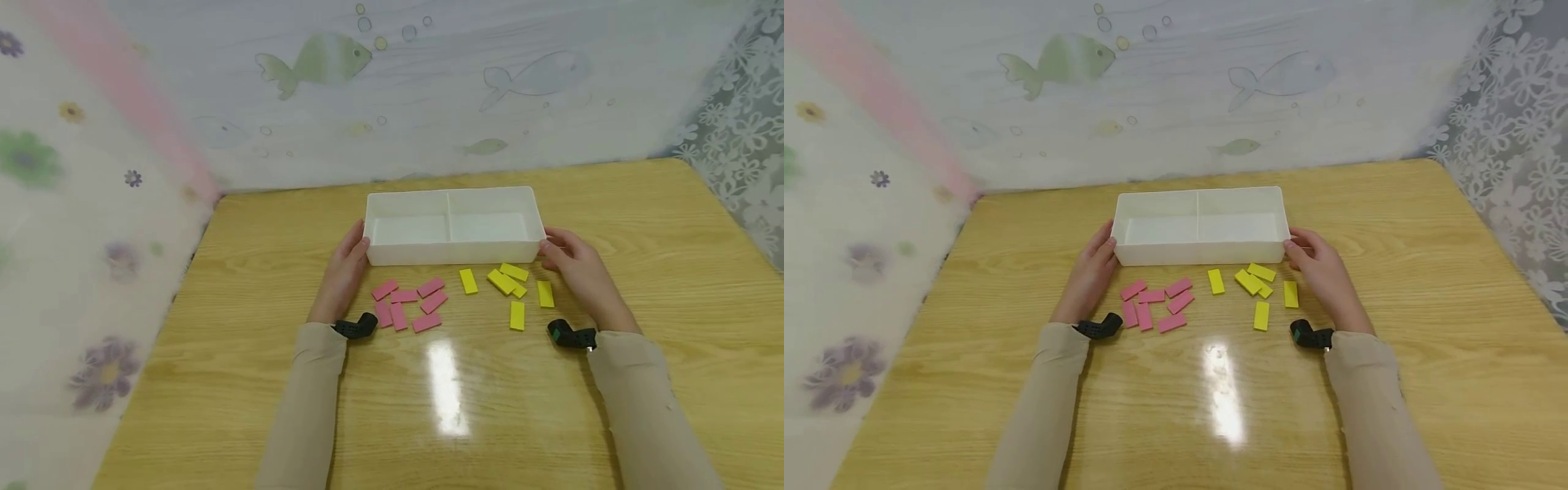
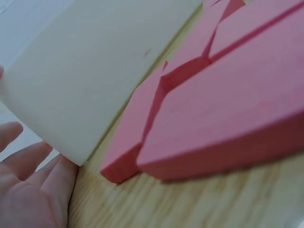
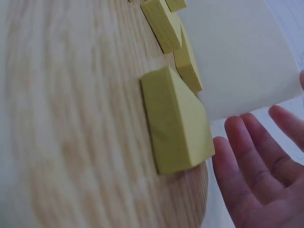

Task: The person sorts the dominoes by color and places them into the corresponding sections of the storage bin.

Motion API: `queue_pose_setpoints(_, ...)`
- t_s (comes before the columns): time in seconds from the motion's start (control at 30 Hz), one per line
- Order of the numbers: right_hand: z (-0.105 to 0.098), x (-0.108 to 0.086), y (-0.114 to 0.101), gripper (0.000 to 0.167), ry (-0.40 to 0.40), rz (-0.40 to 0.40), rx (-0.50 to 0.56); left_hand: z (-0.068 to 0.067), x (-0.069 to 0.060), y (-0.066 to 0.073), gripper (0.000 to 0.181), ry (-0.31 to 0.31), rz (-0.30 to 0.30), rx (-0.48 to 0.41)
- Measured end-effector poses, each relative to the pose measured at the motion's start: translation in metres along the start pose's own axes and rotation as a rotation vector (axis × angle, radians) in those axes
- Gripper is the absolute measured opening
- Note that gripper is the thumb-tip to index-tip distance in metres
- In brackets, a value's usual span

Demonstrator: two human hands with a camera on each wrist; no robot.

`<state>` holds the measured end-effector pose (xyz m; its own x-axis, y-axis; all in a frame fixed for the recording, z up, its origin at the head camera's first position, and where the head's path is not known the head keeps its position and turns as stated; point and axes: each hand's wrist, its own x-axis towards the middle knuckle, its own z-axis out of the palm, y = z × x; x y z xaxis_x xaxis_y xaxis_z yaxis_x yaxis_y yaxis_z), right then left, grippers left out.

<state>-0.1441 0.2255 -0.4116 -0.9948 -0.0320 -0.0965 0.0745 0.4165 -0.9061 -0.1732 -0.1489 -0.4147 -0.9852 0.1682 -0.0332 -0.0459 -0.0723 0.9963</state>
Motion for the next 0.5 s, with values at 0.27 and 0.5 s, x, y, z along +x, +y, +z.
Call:
queue_pose_setpoints(0.27, -0.0011, 0.0003, -0.0030, 0.066, -0.016, 0.044, -0.026, 0.0033, -0.0005, 0.0032, 0.055, 0.047, -0.026, 0.004)
queue_pose_setpoints(0.5, -0.0027, -0.0020, -0.0035, 0.057, -0.013, 0.047, -0.084, 0.0048, -0.0015, 0.0031, 0.050, 0.056, -0.003, -0.005)
